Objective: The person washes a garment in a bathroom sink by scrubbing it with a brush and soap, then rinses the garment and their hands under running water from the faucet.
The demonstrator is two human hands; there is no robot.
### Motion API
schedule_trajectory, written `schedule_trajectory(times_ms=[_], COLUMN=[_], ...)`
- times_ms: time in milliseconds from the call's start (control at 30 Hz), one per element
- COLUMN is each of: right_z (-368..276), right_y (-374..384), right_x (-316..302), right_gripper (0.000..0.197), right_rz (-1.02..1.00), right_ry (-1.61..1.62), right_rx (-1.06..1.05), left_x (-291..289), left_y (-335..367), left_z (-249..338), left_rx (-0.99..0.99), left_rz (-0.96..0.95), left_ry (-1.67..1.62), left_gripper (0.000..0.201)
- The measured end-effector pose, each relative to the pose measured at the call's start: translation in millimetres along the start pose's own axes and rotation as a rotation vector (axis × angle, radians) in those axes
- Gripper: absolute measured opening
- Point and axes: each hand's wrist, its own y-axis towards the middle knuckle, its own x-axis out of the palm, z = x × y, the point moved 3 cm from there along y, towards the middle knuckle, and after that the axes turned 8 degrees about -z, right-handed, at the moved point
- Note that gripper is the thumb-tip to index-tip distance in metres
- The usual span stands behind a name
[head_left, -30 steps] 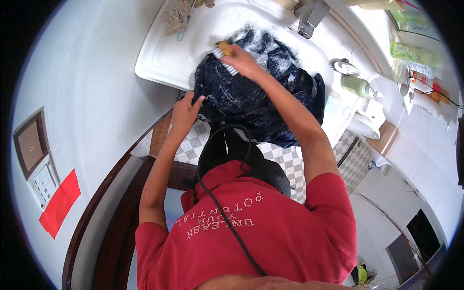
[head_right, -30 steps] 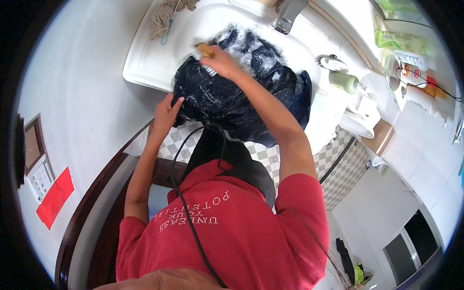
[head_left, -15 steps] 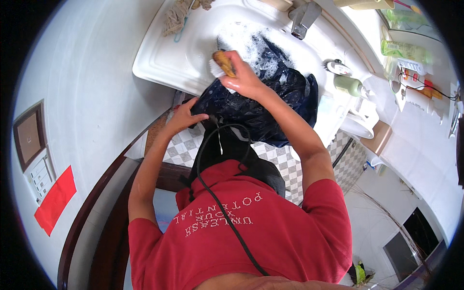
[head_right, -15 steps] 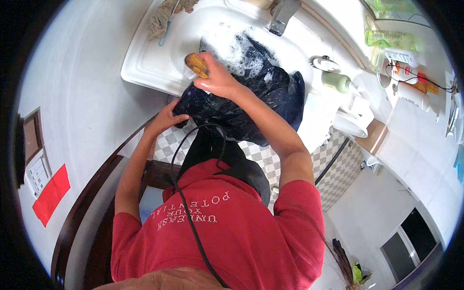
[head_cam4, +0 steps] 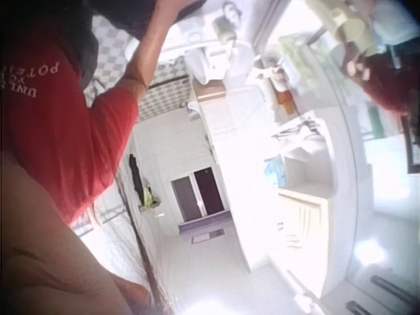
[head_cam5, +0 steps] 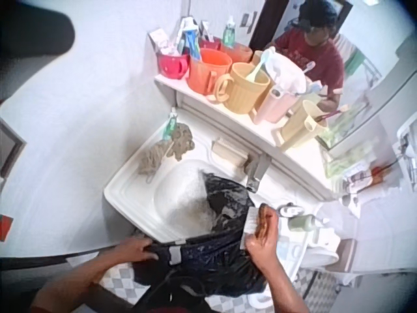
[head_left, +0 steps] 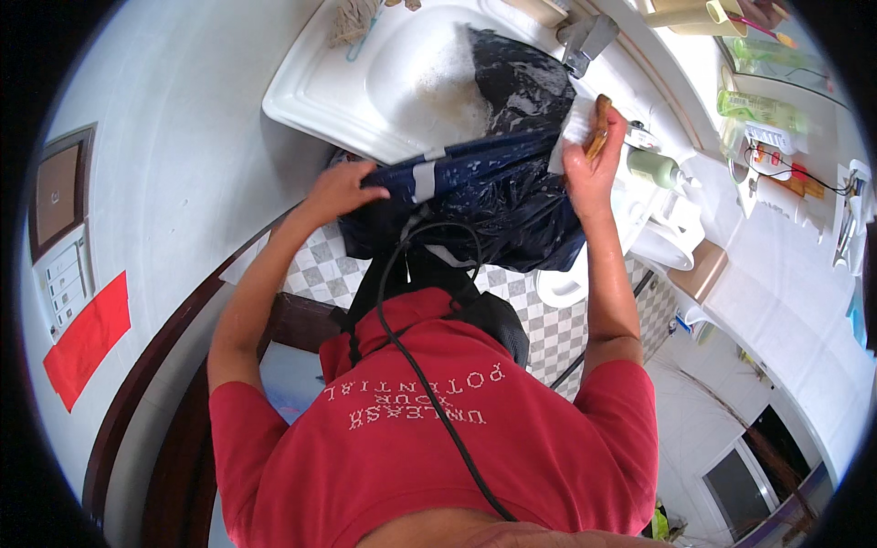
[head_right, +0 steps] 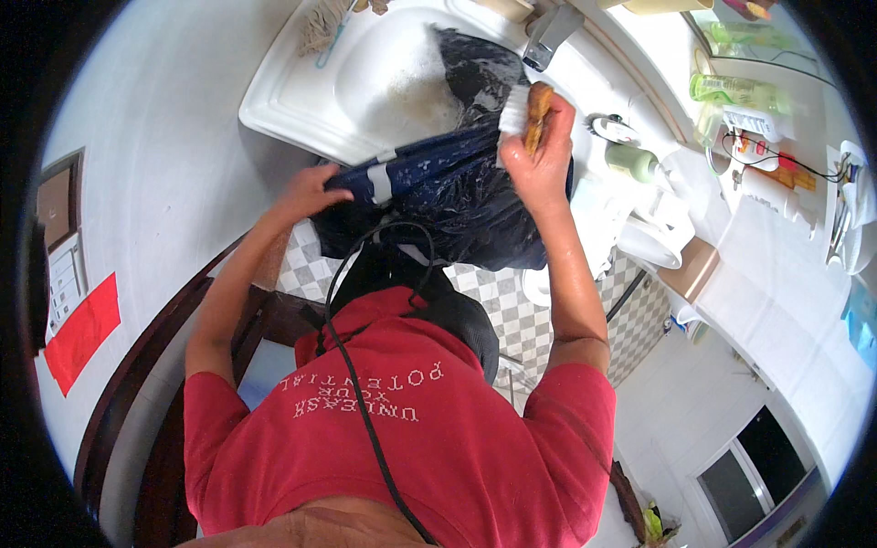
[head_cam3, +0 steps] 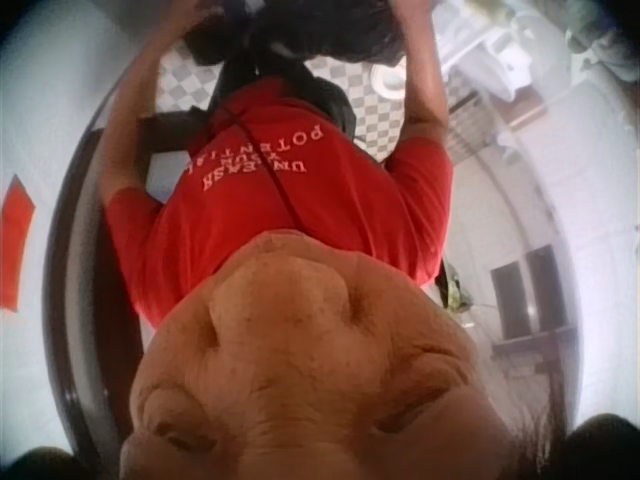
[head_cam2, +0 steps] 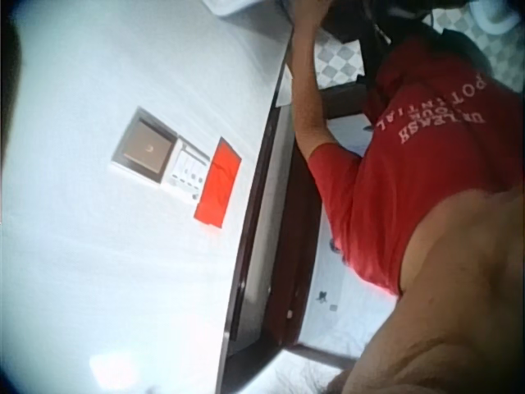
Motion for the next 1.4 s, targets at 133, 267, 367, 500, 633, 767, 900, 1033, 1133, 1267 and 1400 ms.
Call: schedule_trajectory(times_ms=[133, 267, 367, 500, 633, 767, 900, 1033, 1133, 1267, 1400], right_z=[14.1, 39.2, 93.1, 184.9, 206.2, 223.6, 221.0, 243.0, 242.2, 225.7, 112.9], right_y=[29.9, 49.3, 41.2, 11.7, -3.0, 2.0, 7.2, 8.5, 21.2, 28.4, 25.4], right_x=[4.3, 54.7, 110.1, 147.6, 142.7, 127.5, 134.7, 132.4, 125.3, 141.5, 194.6], right_gripper=[0.053, 0.065, 0.075, 0.059, 0.055, 0.053, 0.047, 0.048, 0.042, 0.038, 0.039], right_rz=[0.037, -0.110, -0.308, -0.597, -0.670, -0.445, -0.391, -0.532, -0.594, -0.433, -0.582], right_ry=[-0.114, -0.826, -0.733, -0.889, -0.859, -0.840, -0.893, -0.971, -1.192, -1.034, -0.407], right_rx=[0.236, -0.121, 0.044, 0.308, 0.503, 0.660, 0.747, 0.523, 0.164, 0.629, 0.284], left_x=[-73.4, -106.0, -90.7, -69.5, -71.1, -59.4, -33.7, -36.2, -47.7, -49.7, -47.9], left_y=[-3.7, 21.7, 47.4, 61.0, 46.7, 17.7, -8.8, 0.1, 12.0, 33.1, 44.7], left_z=[20.3, 15.5, 2.9, -13.7, -4.1, -15.1, -37.1, -24.3, -19.4, -24.5, -32.4], left_rx=[0.002, -0.126, -0.155, -0.188, -0.188, -0.134, -0.043, -0.118, -0.153, -0.267, -0.356], left_rz=[0.381, 0.651, 0.711, 0.649, 0.549, 0.654, 0.823, 0.859, 0.773, 0.812, 0.748], left_ry=[-0.045, 0.050, 0.260, 0.418, 0.487, 0.375, 0.252, 0.278, 0.219, 0.448, 0.536], left_gripper=[0.029, 0.026, 0.026, 0.033, 0.055, 0.058, 0.047, 0.026, 0.027, 0.022, 0.020])
